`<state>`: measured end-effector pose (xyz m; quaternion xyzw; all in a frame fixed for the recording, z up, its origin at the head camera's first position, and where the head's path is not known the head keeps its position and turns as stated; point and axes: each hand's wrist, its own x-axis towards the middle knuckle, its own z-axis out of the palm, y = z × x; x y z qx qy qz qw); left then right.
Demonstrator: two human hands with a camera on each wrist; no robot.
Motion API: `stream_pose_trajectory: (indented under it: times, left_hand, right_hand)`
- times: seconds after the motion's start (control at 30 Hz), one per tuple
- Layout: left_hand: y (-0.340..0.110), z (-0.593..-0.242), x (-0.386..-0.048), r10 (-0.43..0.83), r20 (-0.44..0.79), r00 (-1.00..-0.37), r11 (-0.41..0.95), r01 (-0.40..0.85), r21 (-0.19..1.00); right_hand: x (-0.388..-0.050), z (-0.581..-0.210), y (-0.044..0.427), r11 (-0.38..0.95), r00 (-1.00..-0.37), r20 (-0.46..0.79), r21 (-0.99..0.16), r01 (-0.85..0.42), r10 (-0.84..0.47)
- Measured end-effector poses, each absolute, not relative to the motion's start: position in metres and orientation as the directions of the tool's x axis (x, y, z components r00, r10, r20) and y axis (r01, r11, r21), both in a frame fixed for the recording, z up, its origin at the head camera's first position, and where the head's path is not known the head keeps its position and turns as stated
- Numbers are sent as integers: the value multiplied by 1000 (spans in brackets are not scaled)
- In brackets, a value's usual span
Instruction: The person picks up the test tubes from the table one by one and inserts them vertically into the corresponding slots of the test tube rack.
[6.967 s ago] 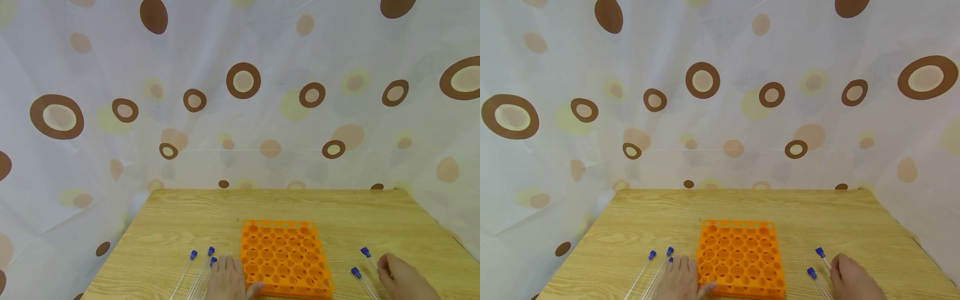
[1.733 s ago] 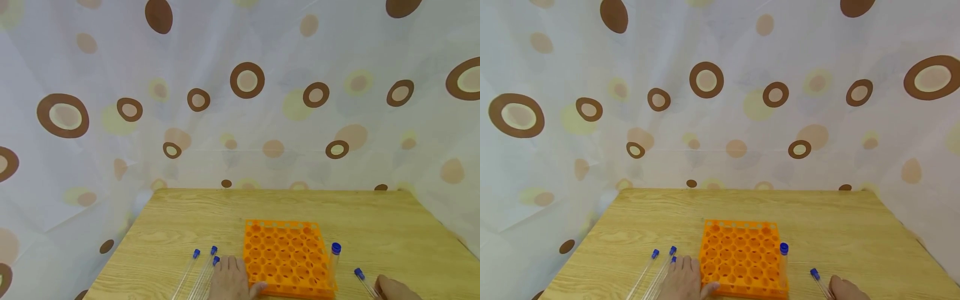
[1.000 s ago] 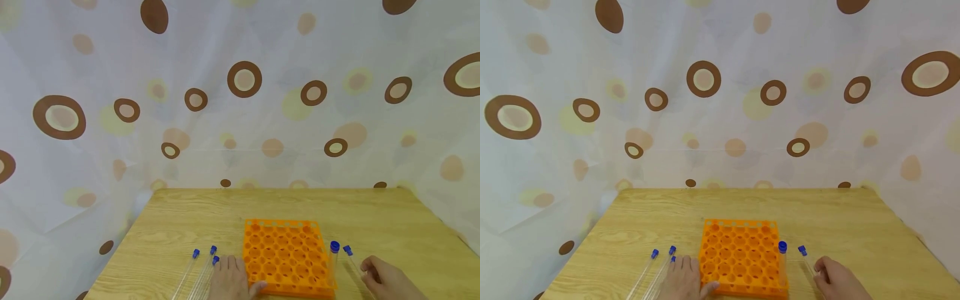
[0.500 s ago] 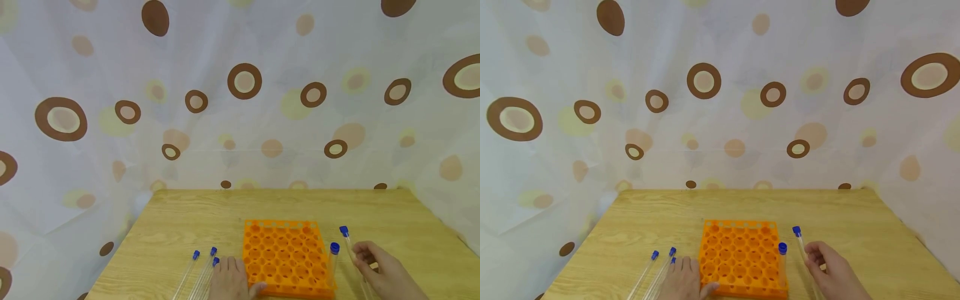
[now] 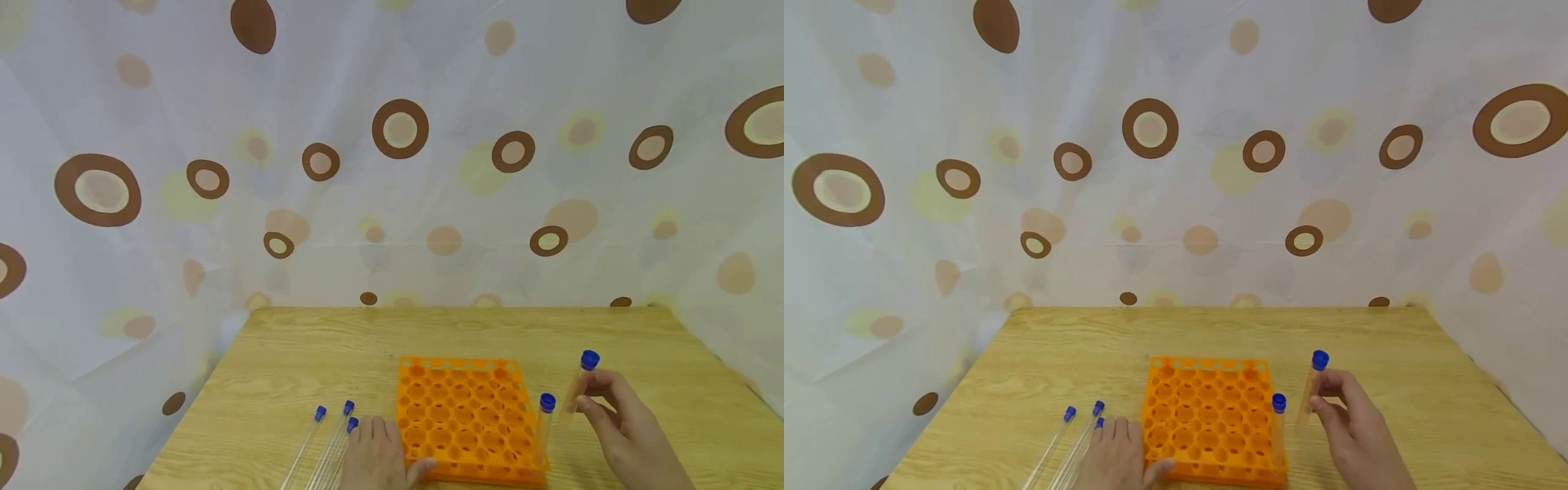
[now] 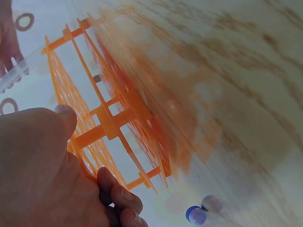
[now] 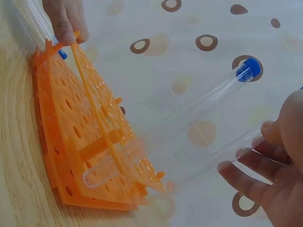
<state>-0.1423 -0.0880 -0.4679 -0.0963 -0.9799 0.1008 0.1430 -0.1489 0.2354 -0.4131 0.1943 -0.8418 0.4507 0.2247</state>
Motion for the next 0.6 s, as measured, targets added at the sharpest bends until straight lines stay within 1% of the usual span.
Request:
stream_pose_trajectory:
  times: [0.17,0.3,0.43,0.6]
  left_hand:
    - [-88,-468,-142,228,272,-935,957,165,-237]
    - [-88,-469,-143,222,258,-940,959,164,-230]
    - [-88,-468,-143,219,246,-944,961,165,-223]
    - [-89,-466,-143,225,233,-946,963,180,-198]
  right_hand:
    - [-150,-411,226,455,-807,579,-690,-563,-119]
    - [-151,-413,220,395,-809,572,-717,-574,-136]
    - [-152,-415,217,407,-821,549,-722,-559,-156]
    - [-153,-417,217,460,-853,498,-728,-509,-157]
